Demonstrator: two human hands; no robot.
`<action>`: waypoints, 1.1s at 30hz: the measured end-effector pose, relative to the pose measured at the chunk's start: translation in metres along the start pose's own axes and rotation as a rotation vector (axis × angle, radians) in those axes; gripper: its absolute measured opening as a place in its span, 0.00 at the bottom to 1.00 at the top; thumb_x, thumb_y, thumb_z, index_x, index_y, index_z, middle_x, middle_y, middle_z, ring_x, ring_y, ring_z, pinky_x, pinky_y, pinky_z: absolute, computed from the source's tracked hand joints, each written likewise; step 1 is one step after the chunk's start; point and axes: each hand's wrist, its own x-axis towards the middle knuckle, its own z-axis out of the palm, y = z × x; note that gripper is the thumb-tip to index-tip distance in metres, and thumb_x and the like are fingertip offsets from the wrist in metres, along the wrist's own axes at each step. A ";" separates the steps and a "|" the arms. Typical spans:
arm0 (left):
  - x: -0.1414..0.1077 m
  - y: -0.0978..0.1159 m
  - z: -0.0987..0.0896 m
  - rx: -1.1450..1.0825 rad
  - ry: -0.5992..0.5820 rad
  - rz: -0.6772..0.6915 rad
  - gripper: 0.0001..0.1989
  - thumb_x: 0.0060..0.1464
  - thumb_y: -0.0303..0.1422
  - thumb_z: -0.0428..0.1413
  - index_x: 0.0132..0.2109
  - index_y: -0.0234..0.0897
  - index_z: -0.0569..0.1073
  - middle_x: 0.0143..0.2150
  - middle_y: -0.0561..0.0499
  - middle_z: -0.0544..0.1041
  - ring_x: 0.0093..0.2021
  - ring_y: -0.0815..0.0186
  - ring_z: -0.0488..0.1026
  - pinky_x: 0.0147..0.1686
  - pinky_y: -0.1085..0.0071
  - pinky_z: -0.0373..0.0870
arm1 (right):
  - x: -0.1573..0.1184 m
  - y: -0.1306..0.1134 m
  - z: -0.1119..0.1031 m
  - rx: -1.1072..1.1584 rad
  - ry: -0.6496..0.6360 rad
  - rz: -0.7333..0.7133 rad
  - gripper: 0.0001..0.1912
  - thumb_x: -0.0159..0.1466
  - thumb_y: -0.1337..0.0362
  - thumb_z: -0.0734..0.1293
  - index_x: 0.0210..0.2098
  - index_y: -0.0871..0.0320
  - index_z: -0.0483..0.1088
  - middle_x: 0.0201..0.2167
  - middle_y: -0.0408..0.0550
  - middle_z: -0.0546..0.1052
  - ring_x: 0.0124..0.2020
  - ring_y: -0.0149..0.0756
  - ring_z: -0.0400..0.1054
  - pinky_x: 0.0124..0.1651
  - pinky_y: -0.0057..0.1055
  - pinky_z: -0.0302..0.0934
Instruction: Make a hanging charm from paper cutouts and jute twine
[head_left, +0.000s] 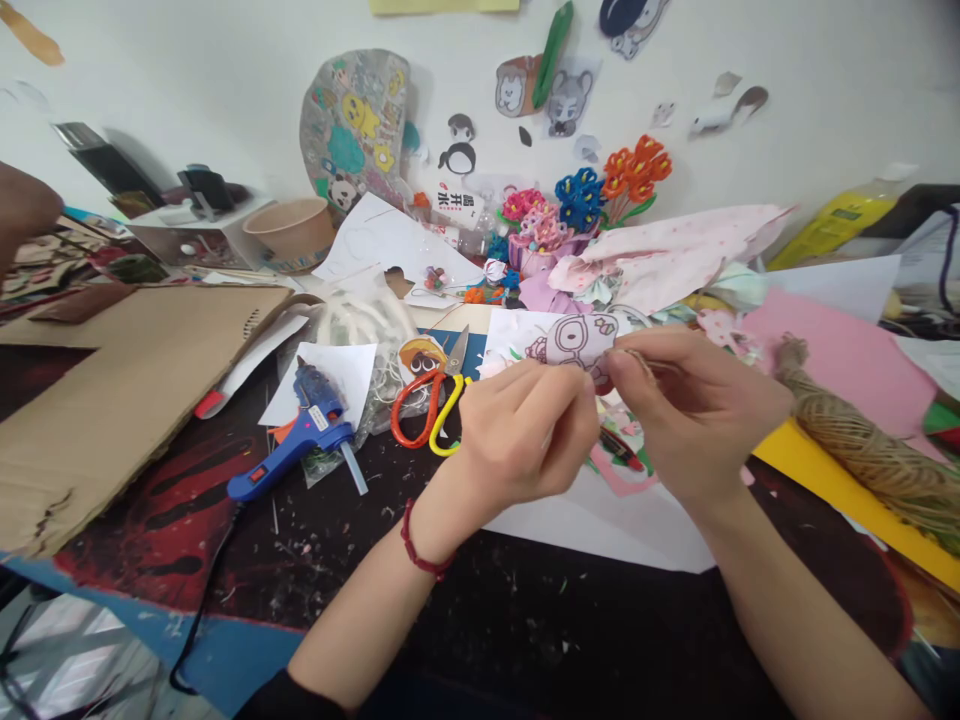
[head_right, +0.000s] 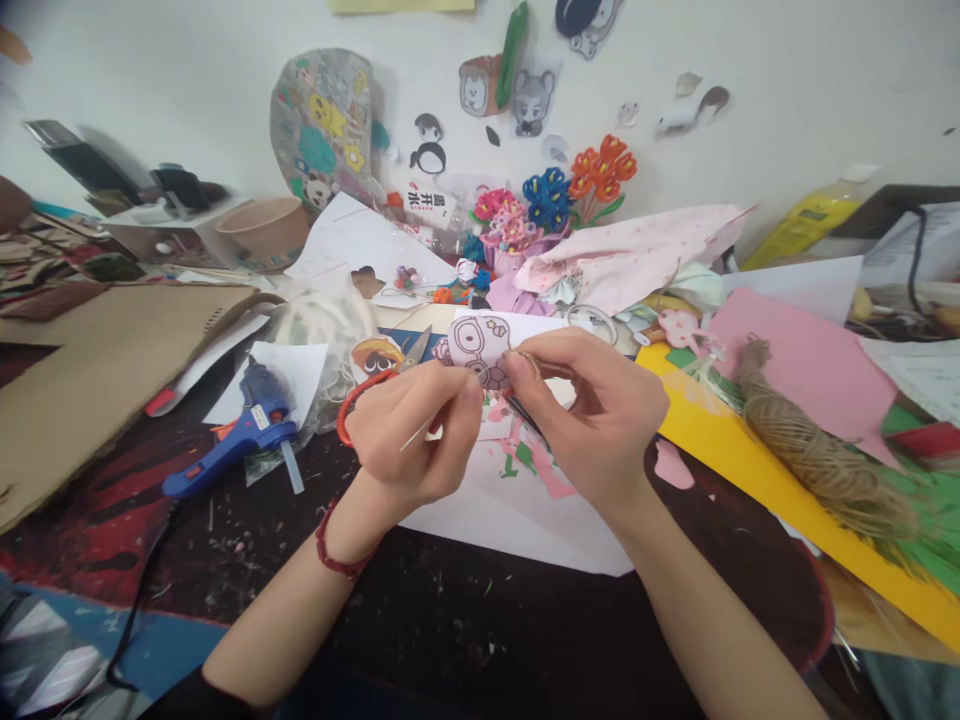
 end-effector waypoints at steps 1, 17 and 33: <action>0.000 0.000 0.000 -0.005 -0.004 0.006 0.10 0.56 0.19 0.53 0.30 0.36 0.66 0.21 0.59 0.59 0.21 0.74 0.53 0.21 0.72 0.54 | 0.000 0.000 0.000 -0.004 -0.003 0.000 0.05 0.61 0.71 0.71 0.32 0.54 0.76 0.25 0.41 0.76 0.26 0.31 0.69 0.28 0.30 0.66; -0.003 -0.004 0.005 0.107 -0.030 0.055 0.11 0.57 0.20 0.52 0.29 0.37 0.64 0.20 0.58 0.60 0.22 0.73 0.55 0.22 0.72 0.54 | -0.001 0.004 0.000 -0.003 -0.024 -0.051 0.06 0.59 0.70 0.73 0.34 0.53 0.77 0.27 0.42 0.77 0.27 0.32 0.71 0.30 0.32 0.68; -0.002 -0.001 0.001 0.084 -0.013 0.080 0.11 0.55 0.19 0.53 0.29 0.37 0.64 0.20 0.57 0.60 0.21 0.72 0.53 0.21 0.70 0.52 | -0.002 0.004 -0.001 0.026 -0.044 0.034 0.10 0.55 0.75 0.74 0.33 0.55 0.77 0.27 0.40 0.77 0.27 0.29 0.70 0.31 0.28 0.69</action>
